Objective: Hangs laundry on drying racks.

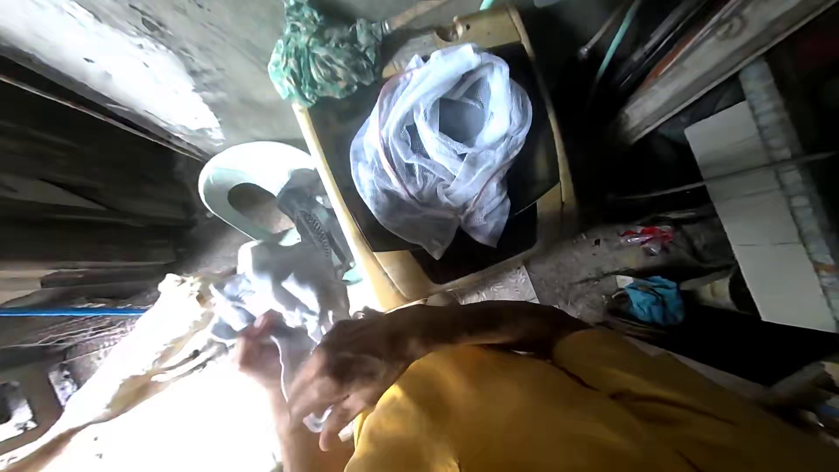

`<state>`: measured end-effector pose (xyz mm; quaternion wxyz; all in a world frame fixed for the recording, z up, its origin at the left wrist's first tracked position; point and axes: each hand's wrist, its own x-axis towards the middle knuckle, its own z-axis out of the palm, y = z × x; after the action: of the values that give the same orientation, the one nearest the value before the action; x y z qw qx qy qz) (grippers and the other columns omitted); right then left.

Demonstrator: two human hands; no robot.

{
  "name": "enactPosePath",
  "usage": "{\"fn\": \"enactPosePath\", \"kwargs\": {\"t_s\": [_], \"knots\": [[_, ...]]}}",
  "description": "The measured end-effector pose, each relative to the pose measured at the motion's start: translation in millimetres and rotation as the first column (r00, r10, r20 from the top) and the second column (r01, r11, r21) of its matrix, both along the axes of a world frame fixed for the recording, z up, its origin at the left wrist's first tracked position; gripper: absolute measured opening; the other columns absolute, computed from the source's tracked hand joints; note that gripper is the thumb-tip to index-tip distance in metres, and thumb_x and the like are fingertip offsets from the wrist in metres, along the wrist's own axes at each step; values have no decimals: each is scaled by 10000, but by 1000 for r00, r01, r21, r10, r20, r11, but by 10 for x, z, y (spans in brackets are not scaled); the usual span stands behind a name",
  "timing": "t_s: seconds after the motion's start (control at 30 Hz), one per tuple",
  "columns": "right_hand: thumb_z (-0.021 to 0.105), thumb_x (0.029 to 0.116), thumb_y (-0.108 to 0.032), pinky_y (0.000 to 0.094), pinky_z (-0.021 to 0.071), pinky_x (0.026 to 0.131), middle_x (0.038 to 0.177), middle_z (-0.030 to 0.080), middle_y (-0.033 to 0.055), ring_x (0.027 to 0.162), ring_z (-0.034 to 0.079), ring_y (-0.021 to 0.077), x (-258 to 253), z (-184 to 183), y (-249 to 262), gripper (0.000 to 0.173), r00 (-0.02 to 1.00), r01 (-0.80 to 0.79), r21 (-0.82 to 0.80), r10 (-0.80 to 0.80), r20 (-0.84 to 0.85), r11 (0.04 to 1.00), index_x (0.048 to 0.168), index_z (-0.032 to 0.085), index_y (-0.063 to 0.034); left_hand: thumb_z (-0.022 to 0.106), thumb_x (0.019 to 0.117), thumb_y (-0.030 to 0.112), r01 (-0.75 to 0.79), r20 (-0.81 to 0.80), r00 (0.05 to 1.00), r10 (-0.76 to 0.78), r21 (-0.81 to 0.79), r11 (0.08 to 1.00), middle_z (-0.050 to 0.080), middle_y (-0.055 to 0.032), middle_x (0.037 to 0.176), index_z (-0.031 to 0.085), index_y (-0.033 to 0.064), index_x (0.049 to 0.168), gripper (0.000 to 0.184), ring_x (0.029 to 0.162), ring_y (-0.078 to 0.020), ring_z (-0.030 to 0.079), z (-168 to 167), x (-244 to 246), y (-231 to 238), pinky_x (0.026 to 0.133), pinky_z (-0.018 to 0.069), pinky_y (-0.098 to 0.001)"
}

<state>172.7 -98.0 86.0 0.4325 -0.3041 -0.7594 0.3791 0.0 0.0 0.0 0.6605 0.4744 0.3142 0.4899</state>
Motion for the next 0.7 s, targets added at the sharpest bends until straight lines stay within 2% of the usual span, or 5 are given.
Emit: {"fn": "enactPosePath", "kwargs": {"t_s": [0.13, 0.27, 0.47, 0.6, 0.7], "knots": [[806, 856, -202, 359, 576, 773, 983, 744, 60, 885, 705, 165, -156, -22, 248, 223, 917, 393, 10, -393, 66, 919, 1037, 783, -74, 689, 878, 295, 216, 274, 947, -169, -152, 964, 752, 40, 857, 775, 197, 913, 135, 798, -56, 710, 95, -378, -117, 747, 600, -265], [853, 817, -176, 391, 596, 838, 1095, 688, 211, 978, 694, 258, -360, -226, 546, 475, 760, 637, -131, -647, -58, 760, 1155, 662, 97, 708, 791, 45, 158, -75, 983, -165, -93, 983, 750, 116, 958, 680, 215, 1039, 302, 926, -18, 697, 332, -640, -197, 862, 581, -251], [836, 809, -106, 318, 609, 728, 1295, 595, 172, 986, 674, 195, -1251, -594, 837, 672, 777, 457, -448, -590, -220, 768, 1381, 507, 18, 596, 857, -29, 90, -330, 934, -139, -159, 983, 706, 142, 975, 616, 159, 1130, 332, 923, 26, 666, 458, -1611, -44, 856, 572, -212], [791, 851, -86, 318, 608, 794, 1095, 715, 137, 921, 706, 155, -1988, -700, 1073, 442, 839, 407, -481, -526, -139, 777, 1236, 623, 50, 615, 884, 49, -16, -153, 988, 5, -70, 997, 712, 116, 1027, 580, 154, 1183, 319, 968, -9, 676, 313, -2344, 227, 898, 580, -257], [739, 855, -34, 358, 611, 887, 1110, 710, 150, 983, 713, 184, -2570, -681, 1236, 520, 875, 240, -554, -425, -232, 797, 1331, 549, 54, 516, 969, 125, -254, 7, 966, 257, -116, 960, 710, 62, 978, 562, 141, 1157, 194, 932, -65, 683, 256, -2881, 364, 874, 584, -319]]}}
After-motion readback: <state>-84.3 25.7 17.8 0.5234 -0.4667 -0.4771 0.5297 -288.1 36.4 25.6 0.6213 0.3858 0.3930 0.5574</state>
